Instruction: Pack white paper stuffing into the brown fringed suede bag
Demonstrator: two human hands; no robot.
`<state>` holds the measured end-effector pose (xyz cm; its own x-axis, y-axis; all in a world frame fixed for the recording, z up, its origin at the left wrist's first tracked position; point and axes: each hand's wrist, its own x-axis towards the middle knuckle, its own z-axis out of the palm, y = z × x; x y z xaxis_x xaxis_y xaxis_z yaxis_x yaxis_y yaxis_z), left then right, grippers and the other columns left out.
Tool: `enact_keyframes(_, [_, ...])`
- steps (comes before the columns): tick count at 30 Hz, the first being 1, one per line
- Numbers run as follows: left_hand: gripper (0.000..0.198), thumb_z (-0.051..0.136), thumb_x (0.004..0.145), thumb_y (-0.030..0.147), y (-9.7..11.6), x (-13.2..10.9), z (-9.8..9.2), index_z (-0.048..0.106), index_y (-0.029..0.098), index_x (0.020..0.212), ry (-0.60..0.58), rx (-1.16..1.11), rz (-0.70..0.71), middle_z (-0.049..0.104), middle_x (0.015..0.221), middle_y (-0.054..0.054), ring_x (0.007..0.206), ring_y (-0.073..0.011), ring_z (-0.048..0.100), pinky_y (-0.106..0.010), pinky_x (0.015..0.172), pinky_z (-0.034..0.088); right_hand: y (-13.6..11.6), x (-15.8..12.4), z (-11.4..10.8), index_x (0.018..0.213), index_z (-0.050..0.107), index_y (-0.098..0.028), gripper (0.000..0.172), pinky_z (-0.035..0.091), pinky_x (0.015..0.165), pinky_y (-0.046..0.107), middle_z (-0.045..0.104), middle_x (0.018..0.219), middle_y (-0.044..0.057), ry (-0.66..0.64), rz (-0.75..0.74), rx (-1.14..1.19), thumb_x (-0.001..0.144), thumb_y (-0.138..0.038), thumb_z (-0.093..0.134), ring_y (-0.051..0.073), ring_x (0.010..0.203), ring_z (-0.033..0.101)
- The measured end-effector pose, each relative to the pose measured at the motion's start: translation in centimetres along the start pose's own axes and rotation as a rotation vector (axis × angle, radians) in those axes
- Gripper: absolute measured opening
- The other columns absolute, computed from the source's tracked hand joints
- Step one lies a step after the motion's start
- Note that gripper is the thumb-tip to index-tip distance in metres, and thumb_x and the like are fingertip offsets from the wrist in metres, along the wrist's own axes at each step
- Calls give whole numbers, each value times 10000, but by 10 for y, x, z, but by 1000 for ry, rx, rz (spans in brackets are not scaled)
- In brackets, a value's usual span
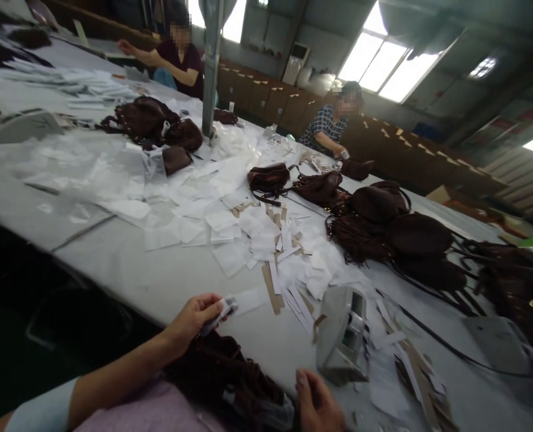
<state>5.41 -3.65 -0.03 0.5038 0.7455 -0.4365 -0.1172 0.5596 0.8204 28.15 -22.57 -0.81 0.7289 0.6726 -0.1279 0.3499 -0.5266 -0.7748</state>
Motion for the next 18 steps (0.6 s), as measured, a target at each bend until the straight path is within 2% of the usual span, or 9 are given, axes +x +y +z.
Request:
enact_keyframes(4, [391,680,726,493,2,-5,8,649,124,852,-11,118,93,593,648,0,541,-93,466,-193,509,353,-84,-5,38,784,683,-200,294,461,546,225,661,650,16,-293,-288,154,827,-460,553,153,598,601])
enact_keyframes(7, [383,664,739,492,2,-10,9,663,126,850,-20,163,163,595,654,-2,563,-110,483,-207,532,374,-125,-6,59,793,695,-206,213,463,574,204,668,705,10,-365,-484,160,856,-354,556,131,633,605])
enact_keyframes(9, [362,659,745,479,1,-12,8,666,131,848,-30,158,194,599,664,-3,565,-112,483,-210,530,375,-135,-5,71,837,711,-211,188,472,594,205,676,734,13,-358,-573,153,864,-311,555,128,649,611])
enact_keyframes(11, [336,658,750,458,1,-12,7,669,137,849,-35,137,216,604,671,-4,574,-113,486,-209,535,374,-135,-3,80,906,717,-218,182,486,623,214,682,759,19,-349,-615,141,871,-284,551,130,671,621])
enact_keyframes(18, [300,675,744,419,4,-11,6,679,136,842,-62,115,214,606,690,-12,621,-128,510,-213,565,385,-123,1,93,962,708,-234,187,515,693,244,697,832,34,-325,-604,161,876,-290,550,150,755,647])
